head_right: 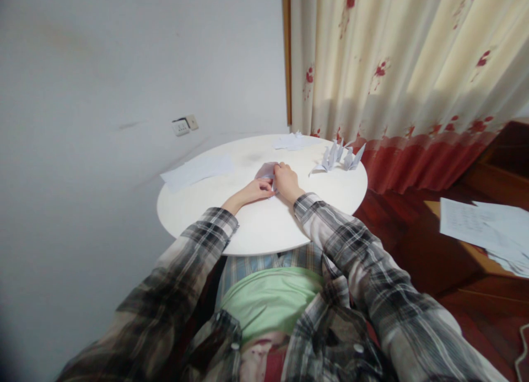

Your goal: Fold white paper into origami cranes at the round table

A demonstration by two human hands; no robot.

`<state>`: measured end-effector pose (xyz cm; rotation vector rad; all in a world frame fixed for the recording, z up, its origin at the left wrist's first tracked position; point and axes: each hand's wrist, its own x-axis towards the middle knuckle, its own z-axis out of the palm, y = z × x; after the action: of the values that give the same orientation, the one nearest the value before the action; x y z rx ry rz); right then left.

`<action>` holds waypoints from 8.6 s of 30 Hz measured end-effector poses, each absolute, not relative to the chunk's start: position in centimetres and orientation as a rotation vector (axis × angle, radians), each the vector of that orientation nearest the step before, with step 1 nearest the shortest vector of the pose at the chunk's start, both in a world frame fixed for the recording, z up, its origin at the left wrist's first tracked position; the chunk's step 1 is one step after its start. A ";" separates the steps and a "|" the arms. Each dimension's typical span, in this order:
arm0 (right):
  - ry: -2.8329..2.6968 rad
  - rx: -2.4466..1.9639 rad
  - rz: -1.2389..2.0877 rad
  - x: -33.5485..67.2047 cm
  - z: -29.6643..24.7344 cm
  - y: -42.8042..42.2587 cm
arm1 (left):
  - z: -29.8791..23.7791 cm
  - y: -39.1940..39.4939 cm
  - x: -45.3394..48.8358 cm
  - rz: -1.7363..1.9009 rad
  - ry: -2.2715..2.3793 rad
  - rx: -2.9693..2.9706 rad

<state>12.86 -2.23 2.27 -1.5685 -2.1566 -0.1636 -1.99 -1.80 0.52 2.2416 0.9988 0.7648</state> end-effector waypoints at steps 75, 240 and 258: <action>-2.121 -1.520 -0.171 13.1 1.8 -1.8 | 1.1 -2.1 -2.4 0.717 0.945 2.204; -2.267 -1.167 0.318 14.6 -0.5 1.5 | 0.7 -2.5 -2.5 0.960 1.611 2.299; -2.262 -1.078 0.614 13.9 -0.1 -0.9 | 1.6 -3.6 -1.4 1.110 1.660 2.435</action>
<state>13.95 -0.89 -0.12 -1.0775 -2.2624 0.6140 -1.40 -3.59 1.57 2.4345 1.6600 1.1104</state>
